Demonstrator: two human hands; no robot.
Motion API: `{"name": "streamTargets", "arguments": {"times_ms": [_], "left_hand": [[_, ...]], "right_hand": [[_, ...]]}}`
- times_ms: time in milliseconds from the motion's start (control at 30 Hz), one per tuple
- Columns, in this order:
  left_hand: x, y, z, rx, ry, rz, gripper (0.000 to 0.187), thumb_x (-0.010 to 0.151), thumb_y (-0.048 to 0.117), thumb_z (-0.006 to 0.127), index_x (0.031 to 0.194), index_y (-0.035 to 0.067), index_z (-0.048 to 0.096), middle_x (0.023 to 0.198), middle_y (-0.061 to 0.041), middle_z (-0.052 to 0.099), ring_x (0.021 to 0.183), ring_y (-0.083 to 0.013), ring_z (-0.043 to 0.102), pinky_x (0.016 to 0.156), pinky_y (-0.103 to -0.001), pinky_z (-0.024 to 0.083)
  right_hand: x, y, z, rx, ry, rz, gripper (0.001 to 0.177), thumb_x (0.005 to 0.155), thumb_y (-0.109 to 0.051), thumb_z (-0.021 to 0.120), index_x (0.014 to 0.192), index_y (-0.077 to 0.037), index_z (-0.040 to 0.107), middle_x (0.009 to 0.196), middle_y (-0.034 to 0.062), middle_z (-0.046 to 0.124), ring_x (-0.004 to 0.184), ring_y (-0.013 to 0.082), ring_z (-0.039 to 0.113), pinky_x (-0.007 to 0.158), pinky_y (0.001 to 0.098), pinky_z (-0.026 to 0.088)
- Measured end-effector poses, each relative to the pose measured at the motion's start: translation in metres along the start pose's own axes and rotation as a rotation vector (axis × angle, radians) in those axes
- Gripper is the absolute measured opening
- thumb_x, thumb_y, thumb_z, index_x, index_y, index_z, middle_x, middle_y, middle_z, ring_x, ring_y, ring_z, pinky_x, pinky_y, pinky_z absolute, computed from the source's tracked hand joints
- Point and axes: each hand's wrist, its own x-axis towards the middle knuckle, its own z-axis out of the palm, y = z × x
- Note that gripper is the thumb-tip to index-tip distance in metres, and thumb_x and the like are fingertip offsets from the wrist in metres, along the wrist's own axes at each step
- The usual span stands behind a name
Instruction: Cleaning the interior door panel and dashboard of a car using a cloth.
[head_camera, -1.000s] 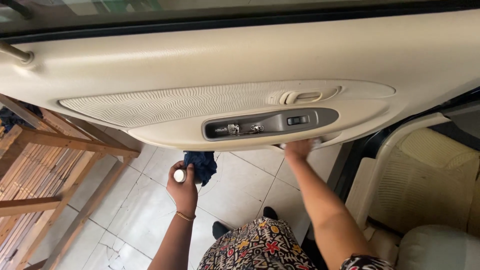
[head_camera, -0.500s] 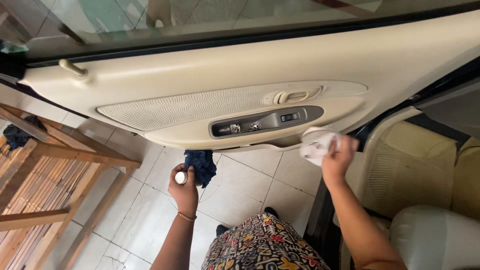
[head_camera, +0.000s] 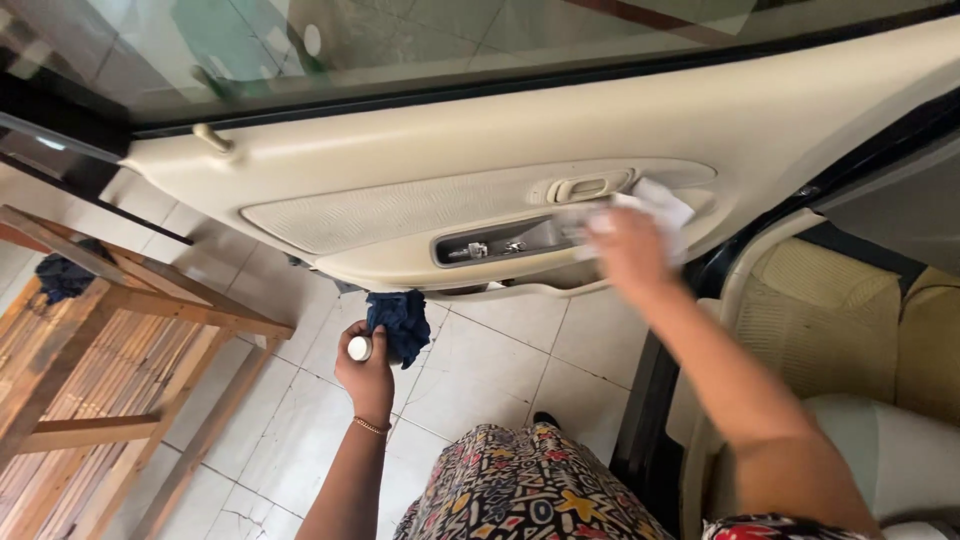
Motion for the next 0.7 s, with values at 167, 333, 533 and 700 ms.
{"name": "streamTargets", "arguments": {"times_ms": [167,333,533,700], "left_hand": [[-0.001,0.005,-0.016,0.051,0.055,0.039,0.023,0.091,0.014,0.078,0.107,-0.001,0.069,0.093,-0.007,0.072,0.084,-0.0125,0.065,0.081,-0.028,0.054],[-0.009,0.017,0.003,0.092,0.022,-0.03,0.023,0.091,0.016,0.077,0.105,0.0,0.07,0.09,-0.006,0.073,0.081,-0.012,0.067,0.079,-0.028,0.054],[-0.025,0.014,0.037,0.053,-0.009,0.004,0.022,0.092,0.015,0.077,0.105,0.0,0.07,0.091,-0.007,0.073,0.081,-0.0115,0.065,0.078,-0.027,0.054],[-0.027,0.029,0.031,0.04,0.002,-0.051,0.021,0.092,0.014,0.077,0.104,0.0,0.069,0.09,-0.007,0.071,0.08,-0.0115,0.064,0.076,-0.027,0.054]], "right_hand": [[-0.05,0.079,-0.032,-0.27,0.041,0.15,0.017,0.107,-0.022,0.07,0.121,-0.025,0.079,0.11,0.0114,0.066,0.103,0.0316,0.062,0.088,0.0478,0.048],[0.008,-0.035,-0.054,0.374,0.05,0.618,0.037,0.082,-0.02,0.076,0.119,-0.017,0.072,0.109,0.0142,0.064,0.094,0.0307,0.062,0.081,0.0465,0.051],[0.003,-0.047,0.005,-0.188,-0.089,-0.165,0.063,0.082,-0.003,0.063,0.137,-0.032,0.066,0.122,0.0094,0.065,0.109,0.0264,0.061,0.094,0.0479,0.045],[-0.026,0.021,-0.009,-0.043,0.0,0.013,0.056,0.079,-0.011,0.07,0.131,-0.032,0.07,0.12,0.0108,0.062,0.11,0.0339,0.057,0.094,0.0509,0.045]]}}
